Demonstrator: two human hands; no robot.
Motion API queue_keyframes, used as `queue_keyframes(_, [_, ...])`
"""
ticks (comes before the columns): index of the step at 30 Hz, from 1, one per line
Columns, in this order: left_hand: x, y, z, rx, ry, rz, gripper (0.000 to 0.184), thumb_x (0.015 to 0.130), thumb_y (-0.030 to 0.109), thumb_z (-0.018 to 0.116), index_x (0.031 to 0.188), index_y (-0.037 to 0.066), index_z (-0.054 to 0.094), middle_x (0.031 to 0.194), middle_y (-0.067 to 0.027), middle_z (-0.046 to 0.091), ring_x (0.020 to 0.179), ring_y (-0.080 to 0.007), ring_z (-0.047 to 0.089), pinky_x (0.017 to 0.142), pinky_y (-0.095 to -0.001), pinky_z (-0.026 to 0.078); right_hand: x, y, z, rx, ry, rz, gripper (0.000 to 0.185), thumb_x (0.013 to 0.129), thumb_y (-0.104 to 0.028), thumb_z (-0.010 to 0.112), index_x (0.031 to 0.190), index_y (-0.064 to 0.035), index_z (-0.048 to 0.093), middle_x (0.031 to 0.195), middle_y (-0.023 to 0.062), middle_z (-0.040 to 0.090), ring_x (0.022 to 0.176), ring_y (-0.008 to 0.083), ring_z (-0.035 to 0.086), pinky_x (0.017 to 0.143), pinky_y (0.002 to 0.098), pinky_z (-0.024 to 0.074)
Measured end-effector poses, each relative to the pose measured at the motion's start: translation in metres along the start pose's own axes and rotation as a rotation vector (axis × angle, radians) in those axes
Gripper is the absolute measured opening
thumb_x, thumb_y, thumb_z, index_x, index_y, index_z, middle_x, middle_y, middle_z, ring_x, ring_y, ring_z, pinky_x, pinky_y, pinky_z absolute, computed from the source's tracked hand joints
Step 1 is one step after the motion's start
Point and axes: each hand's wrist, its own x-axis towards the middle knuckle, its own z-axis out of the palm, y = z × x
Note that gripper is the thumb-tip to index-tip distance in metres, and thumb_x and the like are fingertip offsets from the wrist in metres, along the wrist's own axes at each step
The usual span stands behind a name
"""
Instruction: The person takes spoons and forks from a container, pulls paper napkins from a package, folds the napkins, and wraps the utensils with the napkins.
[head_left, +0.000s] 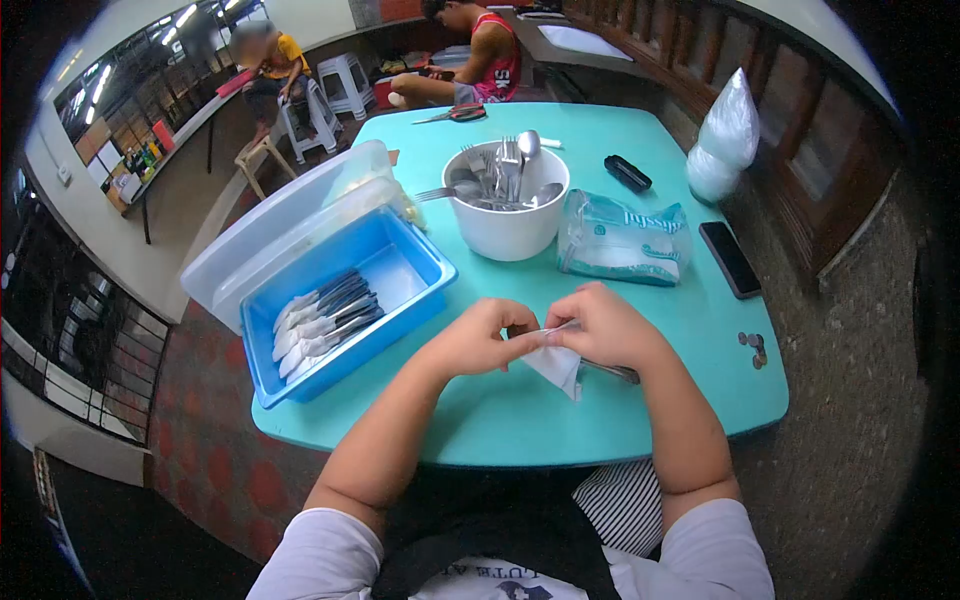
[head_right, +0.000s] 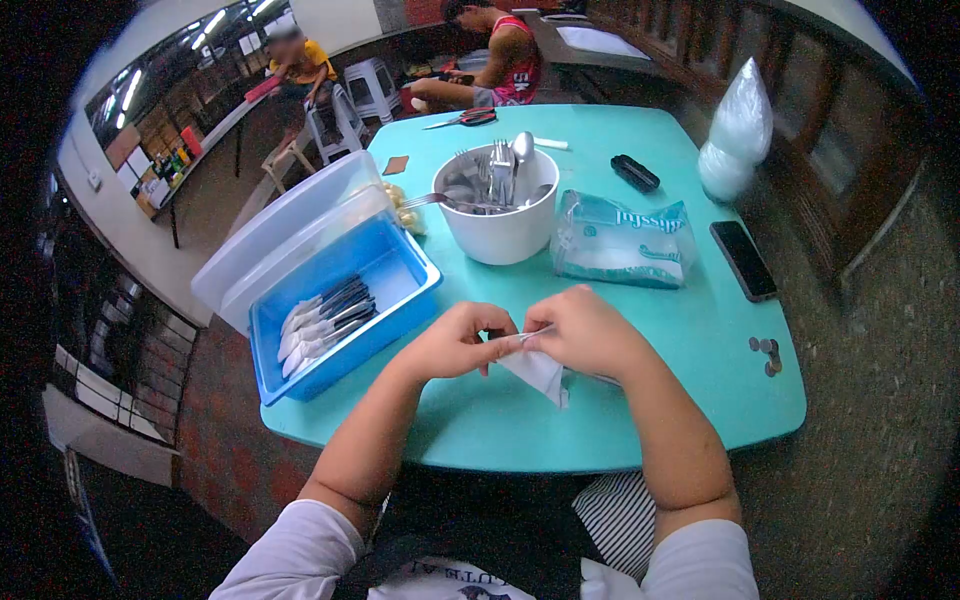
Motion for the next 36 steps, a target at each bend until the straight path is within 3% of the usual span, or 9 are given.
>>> queue_keyframes(4, [0.004, -0.011, 0.006, 0.353, 0.104, 0.365, 0.019, 0.085, 0.015, 0.066, 0.086, -0.004, 0.065, 0.072, -0.0052, 0.061, 0.062, -0.0116, 0.058, 0.055, -0.0275, 0.048, -0.001, 0.005, -0.002, -0.082, 0.012, -0.004, 0.024, 0.07, -0.024, 0.07, 0.083, -0.0035, 0.069, 0.076, 0.0175, 0.065, 0.071, 0.0331, 0.063, 0.065, 0.0393, 0.0486])
queue_keyframes(8, [0.008, -0.017, 0.014, 0.16, 0.078, 0.035, 0.024, 0.085, 0.019, 0.066, 0.077, -0.004, 0.063, 0.057, -0.0104, 0.052, 0.053, -0.0148, 0.042, 0.05, -0.034, 0.036, -0.001, 0.003, -0.004, -0.092, -0.061, 0.067, 0.025, 0.07, -0.024, 0.071, 0.083, -0.0032, 0.069, 0.079, 0.0174, 0.066, 0.075, 0.0322, 0.064, 0.067, 0.0393, 0.0486])
queue_keyframes(16, [0.009, -0.007, 0.018, 0.0, 0.088, -0.088, 0.021, 0.088, 0.017, 0.063, 0.087, -0.003, 0.067, 0.067, -0.0047, 0.061, 0.059, -0.0092, 0.055, 0.052, -0.0258, 0.043, -0.007, 0.003, -0.012, 0.012, -0.037, 0.057, 0.016, 0.073, -0.016, 0.069, 0.081, -0.0021, 0.067, 0.073, 0.0144, 0.065, 0.069, 0.0276, 0.062, 0.067, 0.0368, 0.0466])
queue_keyframes(20, [0.016, -0.028, 0.018, -0.134, 0.351, -0.089, 0.022, 0.088, 0.017, 0.062, 0.091, -0.004, 0.068, 0.07, -0.003, 0.063, 0.061, -0.0087, 0.058, 0.052, -0.0236, 0.044, -0.004, -0.01, -0.016, -0.54, 0.646, -0.298, 0.009, 0.078, -0.017, 0.064, 0.083, -0.011, 0.068, 0.084, 0.0064, 0.064, 0.082, 0.0241, 0.061, 0.082, 0.0409, 0.0431])
queue_keyframes(26, [0.021, -0.035, 0.015, -0.343, 0.612, -0.05, 0.027, 0.092, 0.023, 0.06, 0.095, -0.003, 0.067, 0.067, -0.0042, 0.06, 0.046, -0.0051, 0.047, 0.038, -0.0213, 0.035, -0.067, -0.181, -0.016, 0.155, 0.241, -0.963, 0.018, 0.076, -0.024, 0.066, 0.07, -0.0109, 0.056, 0.064, 0.0023, 0.054, 0.052, 0.0185, 0.05, 0.042, 0.0292, 0.0321])
queue_keyframes(29, [0.019, -0.028, 0.013, -0.318, 0.681, 0.008, 0.029, 0.093, 0.025, 0.058, 0.092, -0.003, 0.065, 0.065, -0.0037, 0.058, 0.044, -0.0064, 0.048, 0.037, -0.0226, 0.037, -0.072, -0.191, -0.014, 0.221, 0.372, -0.995, 0.011, 0.084, -0.013, 0.056, 0.073, -0.0095, 0.057, 0.067, 0.0005, 0.053, 0.052, 0.0131, 0.046, 0.042, 0.0264, 0.0325])
queue_keyframes(31, [0.017, -0.032, 0.008, -0.23, 0.726, 0.037, 0.03, 0.093, 0.026, 0.057, 0.093, -0.003, 0.064, 0.065, -0.0036, 0.058, 0.044, -0.0073, 0.048, 0.037, -0.0233, 0.038, -0.069, -0.179, -0.019, 0.043, 0.419, -0.926, 0.012, 0.08, -0.019, 0.06, 0.072, -0.0112, 0.056, 0.068, 0.0028, 0.055, 0.057, 0.0184, 0.054, 0.046, 0.0306, 0.0395])
queue_keyframes(34, [0.014, -0.027, 0.003, -0.347, 0.818, 0.107, 0.028, 0.093, 0.025, 0.058, 0.095, -0.002, 0.065, 0.064, -0.0027, 0.057, 0.045, -0.0076, 0.049, 0.039, -0.0235, 0.039, -0.028, -0.132, -0.017, -0.202, 0.182, -0.258, 0.035, 0.086, -0.041, 0.06, 0.073, -0.0089, 0.063, 0.065, 0.0144, 0.06, 0.06, 0.032, 0.061, 0.051, 0.0399, 0.0466])
queue_keyframes(36, [0.016, -0.024, 0.003, -0.458, 0.871, 0.167, 0.028, 0.093, 0.024, 0.058, 0.098, -0.003, 0.065, 0.065, -0.0033, 0.058, 0.047, -0.008, 0.05, 0.04, -0.0234, 0.04, 0.016, -0.05, 0.004, 0.023, -0.143, 0.199, 0.043, 0.087, -0.05, 0.058, 0.08, -0.0079, 0.066, 0.065, 0.0082, 0.063, 0.053, 0.0247, 0.059, 0.052, 0.0372, 0.0473])
